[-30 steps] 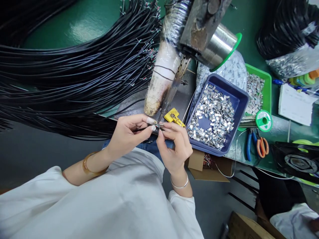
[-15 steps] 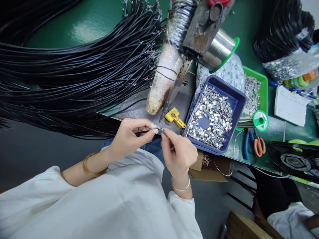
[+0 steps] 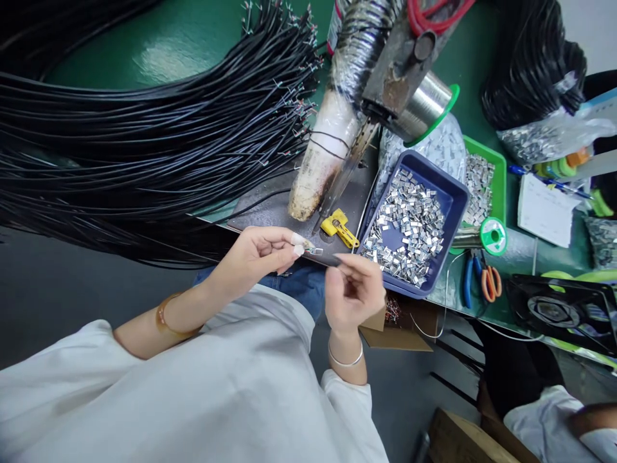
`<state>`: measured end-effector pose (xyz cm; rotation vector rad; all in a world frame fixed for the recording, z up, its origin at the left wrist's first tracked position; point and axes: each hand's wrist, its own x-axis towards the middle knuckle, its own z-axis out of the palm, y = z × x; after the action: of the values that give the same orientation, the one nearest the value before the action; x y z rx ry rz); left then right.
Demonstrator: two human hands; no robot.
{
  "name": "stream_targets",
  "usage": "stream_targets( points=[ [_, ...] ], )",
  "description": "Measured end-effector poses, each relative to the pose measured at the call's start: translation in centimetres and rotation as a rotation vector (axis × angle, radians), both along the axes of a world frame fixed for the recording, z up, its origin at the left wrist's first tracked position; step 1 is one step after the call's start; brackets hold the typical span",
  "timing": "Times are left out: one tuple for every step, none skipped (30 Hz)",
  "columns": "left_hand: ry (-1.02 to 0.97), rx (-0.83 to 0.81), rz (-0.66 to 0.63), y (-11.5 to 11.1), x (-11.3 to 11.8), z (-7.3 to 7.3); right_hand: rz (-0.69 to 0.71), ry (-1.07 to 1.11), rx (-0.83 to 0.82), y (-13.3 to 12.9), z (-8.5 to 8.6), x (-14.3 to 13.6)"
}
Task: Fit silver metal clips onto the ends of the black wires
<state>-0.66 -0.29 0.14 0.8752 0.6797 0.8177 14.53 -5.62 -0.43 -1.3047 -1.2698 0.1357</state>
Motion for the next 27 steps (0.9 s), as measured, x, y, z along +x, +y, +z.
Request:
stream_targets(
  points=[
    [-0.004, -0.001, 0.022, 0.1, 0.0, 0.0, -0.034, 0.009, 0.107, 0.1, -0.1, 0.0],
    [-0.004, 0.001, 0.043, 0.1, 0.1, 0.0, -0.055, 0.01, 0.183, 0.1, -0.1, 0.1],
    [0.001, 0.004, 0.061, 0.2, 0.1, -0.1, -0.068, -0.001, 0.22, 0.2, -0.2, 0.1],
    [0.012, 0.006, 0.073, 0.2, 0.2, -0.1, -0.076, -0.026, 0.218, 0.2, -0.3, 0.1],
    [0.029, 0.006, 0.081, 0.2, 0.3, 0.0, -0.077, -0.063, 0.184, 0.1, -0.4, 0.0],
    [0.049, 0.009, 0.087, 0.3, 0.3, 0.0, -0.07, -0.106, 0.135, 0.1, -0.4, 0.0],
    [0.07, 0.017, 0.096, 0.3, 0.4, 0.0, -0.056, -0.151, 0.093, 0.1, -0.5, 0.0],
    [0.091, 0.03, 0.105, 0.3, 0.5, 0.0, -0.038, -0.203, 0.066, 0.0, -0.6, -0.1],
    [0.111, 0.047, 0.116, 0.3, 0.6, 0.1, -0.024, -0.259, 0.049, 0.0, -0.7, -0.1],
    [0.128, 0.068, 0.13, 0.3, 0.7, 0.1, -0.018, -0.314, 0.038, 0.0, -0.8, -0.2],
    [0.141, 0.091, 0.146, 0.3, 0.8, 0.0, -0.02, -0.359, 0.03, 0.1, -0.8, -0.3],
    [0.152, 0.114, 0.161, 0.3, 0.9, 0.0, -0.024, -0.391, 0.023, 0.1, -0.8, -0.3],
    [0.162, 0.136, 0.175, 0.3, 1.0, 0.0, -0.03, -0.406, 0.015, 0.2, -0.8, -0.3],
    [0.174, 0.157, 0.187, 0.4, 1.1, 0.0, -0.034, -0.409, 0.009, 0.3, -0.8, -0.4],
    [0.189, 0.177, 0.198, 0.4, 1.2, 0.0, -0.034, -0.405, 0.004, 0.4, -0.7, -0.4],
    [0.207, 0.196, 0.204, 0.4, 1.3, 0.0, -0.035, -0.399, 0.003, 0.5, -0.7, -0.5],
    [0.228, 0.211, 0.207, 0.5, 1.4, 0.0, -0.036, -0.395, 0.004, 0.5, -0.7, -0.5],
    [0.247, 0.224, 0.21, 0.5, 1.4, 0.0, -0.038, -0.392, 0.004, 0.6, -0.6, -0.5],
    [0.264, 0.233, 0.212, 0.5, 1.4, -0.1, -0.038, -0.388, 0.003, 0.7, -0.6, -0.6],
    [0.277, 0.239, 0.213, 0.6, 1.5, -0.1, -0.038, -0.385, 0.002, 0.7, -0.6, -0.6],
    [0.287, 0.242, 0.213, 0.6, 1.5, -0.1, -0.038, -0.38, 0.001, 0.8, -0.6, -0.6],
    [0.294, 0.241, 0.212, 0.6, 1.5, -0.1, -0.037, -0.375, 0.0, 0.8, -0.6, -0.6],
    [0.298, 0.239, 0.211, 0.6, 1.5, -0.1, -0.037, -0.371, -0.002, 0.9, -0.6, -0.6],
    [0.302, 0.238, 0.212, 0.6, 1.6, -0.1, -0.037, -0.367, -0.003, 0.9, -0.6, -0.6],
    [0.305, 0.241, 0.215, 0.6, 1.6, -0.1, -0.036, -0.365, -0.003, 1.0, -0.6, -0.6],
    [0.31, 0.247, 0.222, 0.6, 1.6, -0.1, -0.036, -0.362, -0.003, 1.0, -0.6, -0.6],
    [0.316, 0.256, 0.232, 0.5, 1.6, -0.1, -0.036, -0.359, -0.002, 1.1, -0.6, -0.6]
  ],
)
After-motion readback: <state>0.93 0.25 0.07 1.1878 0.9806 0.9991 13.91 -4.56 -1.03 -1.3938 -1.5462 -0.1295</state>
